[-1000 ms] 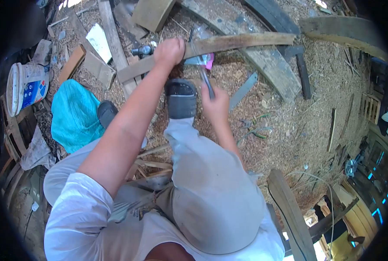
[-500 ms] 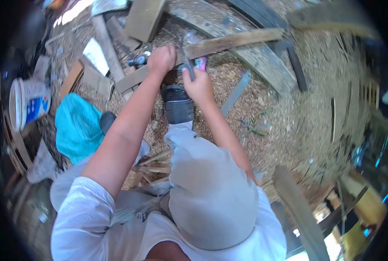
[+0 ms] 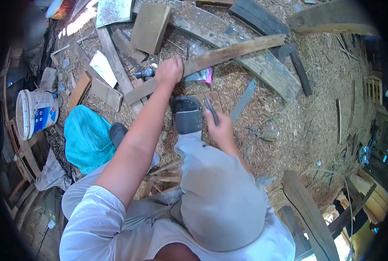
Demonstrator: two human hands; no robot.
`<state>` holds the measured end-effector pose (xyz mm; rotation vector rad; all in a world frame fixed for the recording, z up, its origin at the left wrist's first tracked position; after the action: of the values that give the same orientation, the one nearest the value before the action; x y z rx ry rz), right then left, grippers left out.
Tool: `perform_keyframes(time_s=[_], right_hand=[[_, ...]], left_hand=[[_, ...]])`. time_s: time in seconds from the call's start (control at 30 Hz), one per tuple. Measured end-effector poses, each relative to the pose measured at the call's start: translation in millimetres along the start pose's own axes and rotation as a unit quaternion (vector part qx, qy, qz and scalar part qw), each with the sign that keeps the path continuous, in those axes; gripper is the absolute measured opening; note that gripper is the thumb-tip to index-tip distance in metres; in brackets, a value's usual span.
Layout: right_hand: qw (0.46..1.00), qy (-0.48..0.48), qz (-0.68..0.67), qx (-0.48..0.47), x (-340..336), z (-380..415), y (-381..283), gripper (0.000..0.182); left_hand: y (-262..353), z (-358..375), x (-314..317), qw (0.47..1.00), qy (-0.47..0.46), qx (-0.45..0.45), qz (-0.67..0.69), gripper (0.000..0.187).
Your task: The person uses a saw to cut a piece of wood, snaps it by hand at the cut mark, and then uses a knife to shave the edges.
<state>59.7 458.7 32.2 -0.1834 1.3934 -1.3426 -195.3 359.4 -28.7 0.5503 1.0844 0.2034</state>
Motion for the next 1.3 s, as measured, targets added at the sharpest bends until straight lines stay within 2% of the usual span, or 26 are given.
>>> perform_keyframes(time_s=[0.07, 0.1, 0.17, 0.27, 0.3, 0.33, 0.4, 0.43, 0.5, 0.57, 0.6, 0.63, 0.7, 0.8, 0.83, 0.9, 1.0, 1.07, 1.13, 1.17, 1.23, 1.3], right_hand=[[0.998, -0.029, 0.045, 0.021, -3.3, 6.8, 3.0, 0.039], [0.995, 0.006, 0.099, -0.029, 2.8, -18.0, -9.3, 0.039], [0.998, -0.014, 0.052, -0.036, 33.6, -75.2, -18.6, 0.04], [0.998, 0.001, 0.016, -0.054, 18.3, -41.8, -20.6, 0.037], [0.996, 0.051, 0.02, -0.067, 0.5, -9.7, -13.4, 0.035], [0.996, 0.06, 0.016, -0.071, -10.0, 6.6, -11.8, 0.035], [0.999, -0.017, 0.023, 0.033, -6.3, 24.5, 16.2, 0.033], [0.997, -0.05, 0.047, 0.047, 2.6, 8.4, 13.2, 0.035], [0.999, -0.013, 0.003, -0.041, 22.8, -52.2, -14.8, 0.038], [0.998, -0.016, 0.027, -0.056, 30.1, -64.8, -22.6, 0.039], [0.997, -0.005, 0.048, -0.058, 27.2, -63.1, -24.9, 0.041], [0.998, 0.013, 0.001, -0.059, 14.9, -34.5, -20.5, 0.039], [0.999, 0.008, 0.042, -0.001, 6.1, 17.3, 22.2, 0.039], [0.996, -0.003, 0.085, 0.034, 0.7, 13.5, 17.5, 0.04], [0.998, 0.003, 0.059, -0.003, 6.8, -6.5, 0.0, 0.04], [0.999, -0.016, 0.029, -0.01, 26.5, -52.1, -13.6, 0.039], [0.998, 0.013, 0.042, -0.051, 10.9, -27.5, -10.2, 0.039], [0.998, 0.029, 0.047, -0.038, -4.9, 6.1, 1.1, 0.04], [0.996, -0.033, 0.037, 0.074, -6.2, 20.5, 22.9, 0.041], [0.995, -0.038, 0.083, 0.03, -4.0, 4.4, 4.8, 0.039], [0.999, -0.013, 0.047, -0.016, 17.8, -44.8, -18.6, 0.038], [0.998, -0.021, 0.053, -0.029, 20.2, -46.3, -22.2, 0.038]], left_hand=[[0.1, 9.4, 5.2, 1.0, 0.0, 0.0, -0.003, 0.062], [2.0, 11.3, 6.7, 1.0, -0.021, 0.008, -0.008, 0.062], [0.6, 4.5, 7.3, 1.0, -0.017, 0.011, -0.002, 0.062], [4.1, 12.0, 8.8, 1.0, -0.025, 0.015, 0.0, 0.062], [3.7, 10.5, 7.8, 1.0, -0.016, 0.007, -0.003, 0.062], [-0.1, 8.8, 6.2, 1.0, -0.005, -0.004, -0.007, 0.062], [3.5, 2.0, 3.2, 1.0, 0.011, 0.011, -0.013, 0.061], [4.1, 6.4, 2.6, 1.0, 0.008, 0.01, -0.014, 0.061], [3.5, 14.4, 2.9, 1.0, 0.006, 0.009, -0.001, 0.062], [-1.2, 13.6, 0.6, 1.0, 0.009, -0.001, 0.007, 0.062], [1.1, 14.2, 2.5, 1.0, -0.001, 0.003, 0.01, 0.062], [3.0, 15.8, 4.8, 1.0, -0.001, 0.01, 0.009, 0.062], [-0.3, 8.7, 5.8, 1.0, 0.014, 0.009, -0.004, 0.063], [-0.4, 11.7, 5.8, 1.0, 0.021, 0.006, 0.005, 0.063], [0.2, 14.5, 3.9, 1.0, 0.0, -0.016, -0.007, 0.063], [2.3, 12.6, 1.5, 1.0, 0.002, -0.014, -0.002, 0.063], [-1.1, 20.9, 8.3, 1.0, -0.005, -0.009, 0.001, 0.063], [0.6, 11.2, 2.7, 0.999, 0.037, 0.02, 0.006, 0.062], [0.0, 7.8, 2.6, 0.999, 0.033, 0.012, -0.004, 0.062], [1.1, 10.9, 0.7, 1.0, 0.028, 0.009, 0.0, 0.061], [4.0, 15.0, -0.1, 0.999, 0.033, 0.019, 0.005, 0.062], [1.0, 17.1, -2.8, 0.999, 0.039, 0.014, 0.009, 0.062]])
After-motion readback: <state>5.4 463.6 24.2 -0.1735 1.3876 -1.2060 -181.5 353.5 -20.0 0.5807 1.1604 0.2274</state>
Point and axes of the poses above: each hand's wrist, its own z-axis away from the middle knuckle, its own x-axis out of the palm, y = z × x, the point moved 9 cm from there along -z, towards the middle knuckle, and after that the axes turned 15 degrees about z, right-handed, at the moved point
